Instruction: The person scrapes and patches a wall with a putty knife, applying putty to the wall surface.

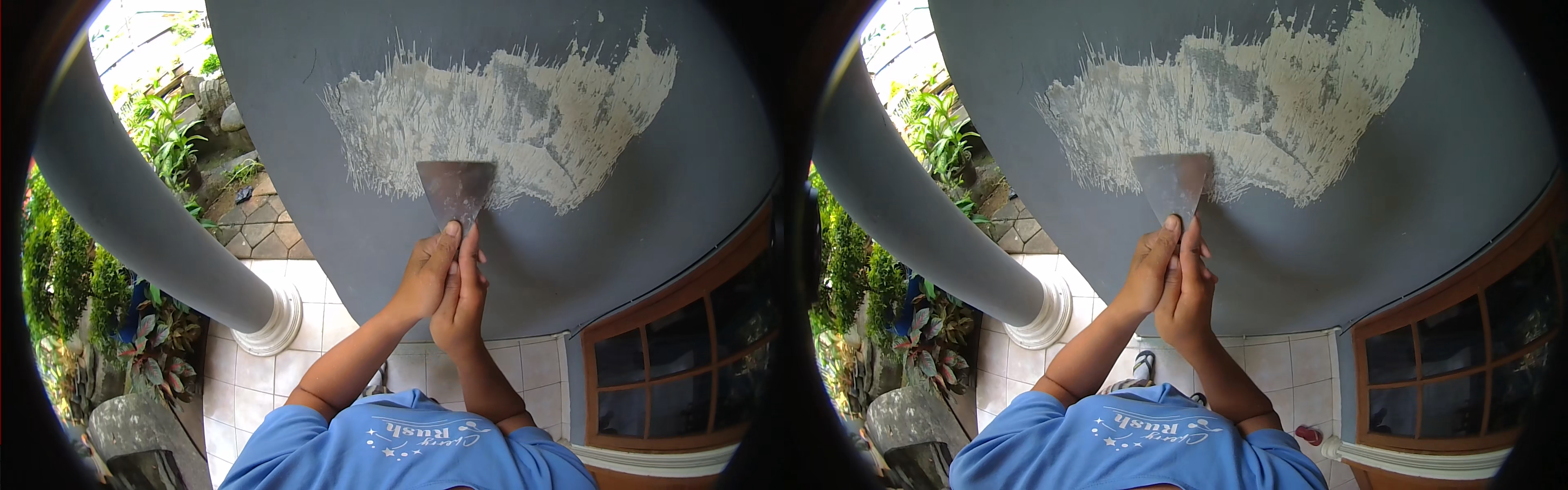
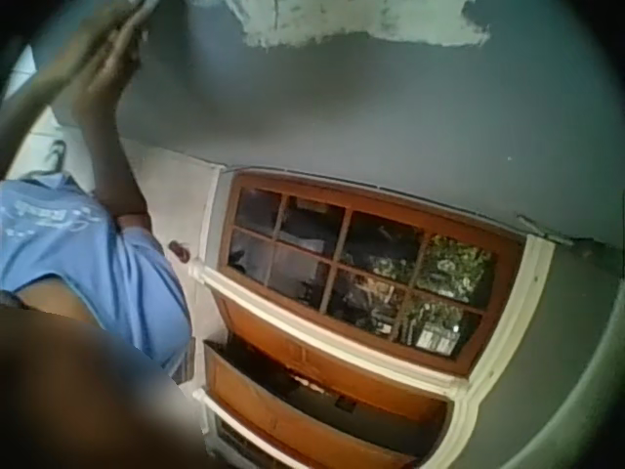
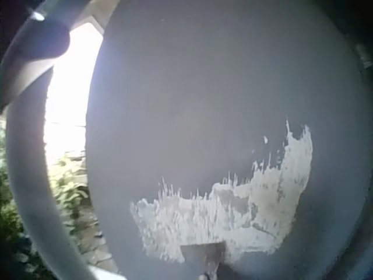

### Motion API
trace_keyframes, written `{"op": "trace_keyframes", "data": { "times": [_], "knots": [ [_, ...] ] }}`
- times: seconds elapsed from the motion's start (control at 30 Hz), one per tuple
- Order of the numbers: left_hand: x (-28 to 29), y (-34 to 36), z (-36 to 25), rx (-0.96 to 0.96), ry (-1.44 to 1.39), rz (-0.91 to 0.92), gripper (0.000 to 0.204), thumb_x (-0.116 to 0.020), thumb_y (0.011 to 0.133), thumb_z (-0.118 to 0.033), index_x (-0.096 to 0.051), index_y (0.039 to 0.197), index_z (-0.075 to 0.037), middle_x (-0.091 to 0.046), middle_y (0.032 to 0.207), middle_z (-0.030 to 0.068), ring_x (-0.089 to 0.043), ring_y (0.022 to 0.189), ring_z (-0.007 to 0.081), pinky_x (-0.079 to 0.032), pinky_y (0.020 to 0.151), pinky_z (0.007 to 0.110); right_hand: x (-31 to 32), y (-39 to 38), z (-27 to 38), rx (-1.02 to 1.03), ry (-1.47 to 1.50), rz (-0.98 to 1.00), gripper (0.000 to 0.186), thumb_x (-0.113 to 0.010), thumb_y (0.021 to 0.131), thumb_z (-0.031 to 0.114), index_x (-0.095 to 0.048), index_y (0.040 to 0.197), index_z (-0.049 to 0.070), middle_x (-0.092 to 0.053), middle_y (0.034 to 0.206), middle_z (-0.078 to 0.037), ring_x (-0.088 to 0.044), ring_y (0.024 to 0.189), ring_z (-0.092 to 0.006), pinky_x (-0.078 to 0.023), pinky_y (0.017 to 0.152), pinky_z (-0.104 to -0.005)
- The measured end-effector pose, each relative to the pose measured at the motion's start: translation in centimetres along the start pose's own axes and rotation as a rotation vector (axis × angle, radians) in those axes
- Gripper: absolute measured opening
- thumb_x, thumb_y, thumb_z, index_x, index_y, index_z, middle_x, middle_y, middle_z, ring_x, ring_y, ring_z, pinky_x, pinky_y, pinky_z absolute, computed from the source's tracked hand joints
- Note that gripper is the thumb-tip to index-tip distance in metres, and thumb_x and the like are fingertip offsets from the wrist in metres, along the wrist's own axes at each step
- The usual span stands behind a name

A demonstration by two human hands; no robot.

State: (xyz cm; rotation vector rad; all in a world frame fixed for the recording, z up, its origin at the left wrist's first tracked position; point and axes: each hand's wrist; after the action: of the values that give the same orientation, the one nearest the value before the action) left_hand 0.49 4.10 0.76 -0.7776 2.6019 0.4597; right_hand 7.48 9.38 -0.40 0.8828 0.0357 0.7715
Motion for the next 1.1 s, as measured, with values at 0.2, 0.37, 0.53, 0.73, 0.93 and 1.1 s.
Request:
{"op": "trace_keyframes", "data": {
  "times": [0.2, 0.37, 0.53, 0.73, 0.93, 1.1],
  "knots": [
    [-0.6, -2.1, 1.0, 0.103, 0.004, 0.021, 0.056, -0.033, 0.103, -0.044, -0.062, 0.083, 0.000, -0.064, 0.065, 0.0113, -0.064, 0.060, 0.0170, -0.051, 0.059, 0.026, 0.7, -3.5, 1.0, -0.087, -0.121, -0.012, 0.054, -0.037, 0.095, 0.007, -0.021, 0.143, -0.012, -0.060, 0.105, -0.032, -0.064, 0.096, -0.0433, -0.052, 0.079, -0.0441],
    [-1.6, -1.3, -0.7, 0.108, -0.008, 0.004, 0.056, -0.033, 0.103, -0.043, -0.062, 0.083, 0.000, -0.064, 0.065, 0.0115, -0.065, 0.060, 0.0178, -0.052, 0.059, 0.025, 1.1, -1.6, 1.6, -0.073, -0.050, -0.033, 0.054, -0.038, 0.095, 0.007, -0.021, 0.143, -0.013, -0.060, 0.102, -0.031, -0.065, 0.091, -0.0426, -0.052, 0.076, -0.0436],
    [-0.9, -2.2, -0.5, 0.076, -0.025, 0.042, 0.056, -0.034, 0.102, -0.044, -0.061, 0.084, 0.002, -0.063, 0.065, 0.0118, -0.065, 0.061, 0.0189, -0.053, 0.059, 0.026, 0.6, -2.4, 2.3, 0.007, -0.084, -0.028, 0.056, -0.039, 0.095, 0.008, -0.020, 0.143, -0.013, -0.060, 0.094, -0.028, -0.066, 0.078, -0.0398, -0.052, 0.065, -0.0415],
    [-0.8, -1.9, -0.6, 0.060, -0.083, 0.055, 0.056, -0.033, 0.102, -0.044, -0.060, 0.085, 0.003, -0.063, 0.066, 0.0128, -0.066, 0.061, 0.0228, -0.055, 0.061, 0.030, 0.7, -1.3, 2.4, 0.052, -0.201, 0.001, 0.058, -0.040, 0.095, 0.009, -0.017, 0.143, -0.014, -0.056, 0.103, -0.031, -0.063, 0.088, -0.0427, -0.051, 0.072, -0.0445],
    [-0.9, -2.4, -0.9, 0.089, -0.008, 0.012, 0.057, -0.033, 0.102, -0.042, -0.059, 0.081, 0.004, -0.060, 0.061, 0.0145, -0.066, 0.060, 0.0280, -0.055, 0.059, 0.032, 0.3, -3.4, 1.9, -0.017, -0.150, 0.028, 0.059, -0.039, 0.095, 0.010, -0.015, 0.143, -0.015, -0.053, 0.107, -0.032, -0.060, 0.089, -0.0414, -0.050, 0.072, -0.0448],
    [-1.1, -1.9, -1.0, 0.102, -0.068, 0.014, 0.057, -0.033, 0.102, -0.042, -0.059, 0.082, 0.004, -0.060, 0.061, 0.0146, -0.066, 0.059, 0.0274, -0.055, 0.059, 0.031, 0.5, -1.8, 1.8, 0.023, -0.161, 0.019, 0.059, -0.039, 0.096, 0.010, -0.015, 0.143, -0.015, -0.054, 0.104, -0.029, -0.061, 0.085, -0.0385, -0.050, 0.069, -0.0438]
  ]
}}
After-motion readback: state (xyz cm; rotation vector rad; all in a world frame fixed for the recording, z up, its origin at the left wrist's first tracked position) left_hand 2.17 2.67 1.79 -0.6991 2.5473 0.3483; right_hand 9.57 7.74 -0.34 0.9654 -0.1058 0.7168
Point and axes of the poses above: each hand's wrist, its own y-axis towards the middle knuckle, its own x-axis out of the back of the hand, z = x × y
